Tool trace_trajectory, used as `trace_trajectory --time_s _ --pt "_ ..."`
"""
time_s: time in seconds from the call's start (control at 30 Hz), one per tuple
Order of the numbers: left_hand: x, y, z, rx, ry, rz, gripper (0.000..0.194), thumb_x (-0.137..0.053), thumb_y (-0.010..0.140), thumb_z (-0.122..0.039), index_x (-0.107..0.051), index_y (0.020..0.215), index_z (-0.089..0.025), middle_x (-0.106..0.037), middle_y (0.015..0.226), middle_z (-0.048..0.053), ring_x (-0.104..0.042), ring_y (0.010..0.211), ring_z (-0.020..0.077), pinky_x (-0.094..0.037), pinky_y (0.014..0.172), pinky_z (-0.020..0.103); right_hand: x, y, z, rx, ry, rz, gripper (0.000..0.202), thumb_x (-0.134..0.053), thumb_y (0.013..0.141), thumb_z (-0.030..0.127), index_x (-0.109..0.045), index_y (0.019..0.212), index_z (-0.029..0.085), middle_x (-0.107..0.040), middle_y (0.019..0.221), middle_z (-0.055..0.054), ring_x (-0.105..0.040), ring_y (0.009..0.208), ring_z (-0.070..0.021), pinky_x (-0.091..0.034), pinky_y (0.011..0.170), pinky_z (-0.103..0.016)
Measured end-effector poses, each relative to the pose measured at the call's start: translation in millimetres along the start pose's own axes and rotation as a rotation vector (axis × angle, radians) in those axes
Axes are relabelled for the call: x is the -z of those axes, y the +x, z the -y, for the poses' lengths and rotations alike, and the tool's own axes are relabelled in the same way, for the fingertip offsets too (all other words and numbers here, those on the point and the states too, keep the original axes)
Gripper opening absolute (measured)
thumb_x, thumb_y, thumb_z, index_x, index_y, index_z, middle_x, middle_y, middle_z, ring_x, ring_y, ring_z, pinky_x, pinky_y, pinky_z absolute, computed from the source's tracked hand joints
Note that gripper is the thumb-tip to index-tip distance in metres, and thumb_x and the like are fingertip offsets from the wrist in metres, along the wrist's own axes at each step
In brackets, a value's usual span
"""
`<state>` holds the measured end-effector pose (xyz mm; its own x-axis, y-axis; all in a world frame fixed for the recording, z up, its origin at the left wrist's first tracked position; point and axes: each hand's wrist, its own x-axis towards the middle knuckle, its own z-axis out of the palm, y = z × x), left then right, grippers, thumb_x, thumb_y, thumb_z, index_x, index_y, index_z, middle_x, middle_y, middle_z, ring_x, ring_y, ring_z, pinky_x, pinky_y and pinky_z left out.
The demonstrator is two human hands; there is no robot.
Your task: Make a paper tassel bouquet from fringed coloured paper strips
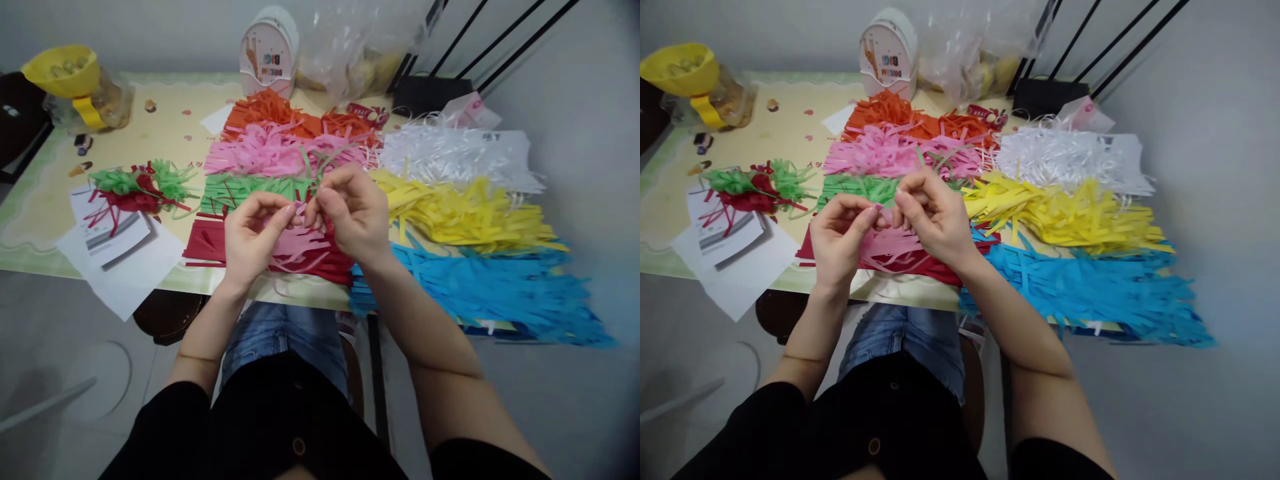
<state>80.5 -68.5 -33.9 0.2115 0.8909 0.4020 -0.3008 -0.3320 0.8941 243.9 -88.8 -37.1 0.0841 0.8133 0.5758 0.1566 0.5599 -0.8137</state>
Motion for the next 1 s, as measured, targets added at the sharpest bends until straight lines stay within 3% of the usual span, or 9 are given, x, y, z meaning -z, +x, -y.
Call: trace_trajectory --time_s 0.2,0.53,0.77,0.93,1.0 --pt "-0.4 3 0 0.025 0.002 0.021 0.035 -0.088 0.087 -0.051 -0.073 0.084 -0.019 -0.074 0.074 0.0 -0.074 0.068 0.0108 -0.062 0.069 0.023 -2 5 -4 0.213 -0.342 0.039 0.049 -0.042 0.111 0.061 -0.052 0.082 0.024 -0.058 0.067 0.003 -0.057 0.059 -0.0094 -0.046 0.06 -0.024" --pt "1.2 2 -6 -0.061 0.1 0.071 0.031 -0.082 0.093 -0.05 -0.074 0.089 -0.02 -0.075 0.081 0.002 -0.073 0.073 0.0122 -0.061 0.072 0.026 0 7 -1 0.302 -0.186 0.147 0.036 -0.049 0.114 0.045 -0.055 0.086 0.022 -0.058 0.066 0.007 -0.054 0.053 -0.0054 -0.038 0.055 -0.019" --pt "9.5 3 -16 -0.197 0.386 0.138 0.028 -0.073 0.1 -0.046 -0.074 0.092 -0.02 -0.078 0.088 0.003 -0.073 0.078 0.0137 -0.059 0.076 0.027 3 8 -1 0.299 -0.232 0.18 0.042 -0.047 0.113 0.051 -0.057 0.086 0.021 -0.059 0.067 0.005 -0.052 0.052 -0.006 -0.038 0.053 -0.02" --pt "18.3 10 -26 -0.222 0.568 0.267 0.028 -0.071 0.102 -0.045 -0.072 0.091 -0.019 -0.078 0.087 0.002 -0.072 0.077 0.0133 -0.058 0.077 0.026 4 6 -5 0.239 -0.283 0.229 0.046 -0.044 0.113 0.055 -0.057 0.085 0.021 -0.059 0.067 0.004 -0.051 0.054 -0.0078 -0.037 0.055 -0.022" --pt "20.0 10 -24 -0.233 0.636 0.263 0.027 -0.071 0.101 -0.044 -0.072 0.091 -0.019 -0.078 0.087 0.002 -0.072 0.079 0.0138 -0.057 0.079 0.026 5 7 -6 0.26 -0.283 0.245 0.045 -0.046 0.113 0.054 -0.057 0.084 0.021 -0.061 0.07 0.004 -0.052 0.056 -0.0075 -0.037 0.057 -0.022"
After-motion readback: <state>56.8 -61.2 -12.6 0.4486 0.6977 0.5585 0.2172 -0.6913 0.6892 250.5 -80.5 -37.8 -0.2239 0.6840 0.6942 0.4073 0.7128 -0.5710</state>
